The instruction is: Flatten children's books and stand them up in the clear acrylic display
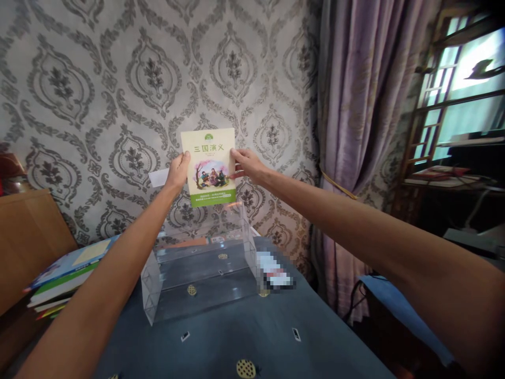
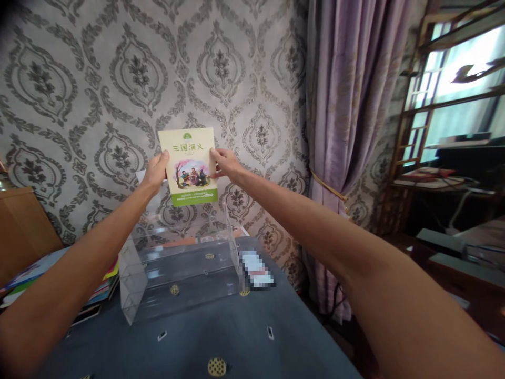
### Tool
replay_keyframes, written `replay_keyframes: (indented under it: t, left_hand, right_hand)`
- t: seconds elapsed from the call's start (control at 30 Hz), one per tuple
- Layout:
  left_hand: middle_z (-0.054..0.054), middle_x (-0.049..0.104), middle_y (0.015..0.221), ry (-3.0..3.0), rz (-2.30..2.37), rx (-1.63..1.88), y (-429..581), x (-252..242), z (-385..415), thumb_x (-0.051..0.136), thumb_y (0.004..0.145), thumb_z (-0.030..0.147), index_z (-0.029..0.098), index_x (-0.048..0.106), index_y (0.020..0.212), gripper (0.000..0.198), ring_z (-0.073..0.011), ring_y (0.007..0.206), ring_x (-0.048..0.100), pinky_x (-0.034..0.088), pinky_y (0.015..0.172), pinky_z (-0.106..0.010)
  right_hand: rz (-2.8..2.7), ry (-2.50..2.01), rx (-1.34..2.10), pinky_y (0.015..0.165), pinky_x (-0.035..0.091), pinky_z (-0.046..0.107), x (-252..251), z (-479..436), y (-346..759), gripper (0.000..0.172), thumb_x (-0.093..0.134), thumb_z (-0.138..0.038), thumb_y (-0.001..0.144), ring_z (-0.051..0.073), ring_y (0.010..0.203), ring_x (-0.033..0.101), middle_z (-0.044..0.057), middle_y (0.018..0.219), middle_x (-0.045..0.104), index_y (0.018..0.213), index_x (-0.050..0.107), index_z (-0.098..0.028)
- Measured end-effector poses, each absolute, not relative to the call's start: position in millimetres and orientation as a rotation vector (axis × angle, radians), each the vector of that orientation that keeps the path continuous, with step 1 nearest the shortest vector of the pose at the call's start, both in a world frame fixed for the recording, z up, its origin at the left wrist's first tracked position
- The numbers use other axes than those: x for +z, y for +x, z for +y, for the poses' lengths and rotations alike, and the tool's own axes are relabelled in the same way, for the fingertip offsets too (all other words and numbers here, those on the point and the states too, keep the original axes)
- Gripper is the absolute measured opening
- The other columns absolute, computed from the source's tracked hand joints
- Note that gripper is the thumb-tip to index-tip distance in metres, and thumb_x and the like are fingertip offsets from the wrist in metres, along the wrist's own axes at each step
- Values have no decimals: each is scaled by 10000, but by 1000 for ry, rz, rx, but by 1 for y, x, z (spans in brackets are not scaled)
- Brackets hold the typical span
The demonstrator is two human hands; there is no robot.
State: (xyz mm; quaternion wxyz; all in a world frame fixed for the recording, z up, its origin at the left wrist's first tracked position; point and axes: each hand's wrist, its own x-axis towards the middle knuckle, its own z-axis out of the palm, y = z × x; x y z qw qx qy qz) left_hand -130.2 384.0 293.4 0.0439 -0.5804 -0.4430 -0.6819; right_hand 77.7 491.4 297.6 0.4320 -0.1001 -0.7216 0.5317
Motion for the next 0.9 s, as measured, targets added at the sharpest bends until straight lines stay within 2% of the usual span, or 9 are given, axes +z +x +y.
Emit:
replay_keyframes:
  t: [0.3, 0.53, 0.9]
  left_hand:
    - [-50, 709, 828, -1774, -1354, -2073, -126, 291, 386, 612, 861, 646, 165, 662, 864, 483, -219, 860, 668, 526, 744, -292]
    - [-9, 608, 621, -1774, -1421, -2097, -126, 286, 390, 615, 866, 628, 171, 631, 782, 465, -161, 572, 585, 460, 544, -256]
    - [-21, 636, 649, -1703, -1435, -2096, -128, 284, 396, 589, 897, 590, 157, 634, 764, 455, -148, 591, 591, 461, 542, -230]
  right_hand:
    - [-1777, -229, 1319, 573, 617, 288, 294, 506, 71, 262, 484, -394, 1024, 145, 660, 644, 74, 882, 686, 909, 598, -187]
    - [-1797, -278, 1333, 547, 625, 261, 287, 515, 69, 293, 456, -410, 1031, 147, 688, 663, 83, 906, 700, 915, 589, -175]
    - [-1779, -247, 1314, 502, 602, 247, 285, 518, 65, 298, 440, -376, 1041, 133, 633, 646, 62, 847, 672, 886, 590, -171]
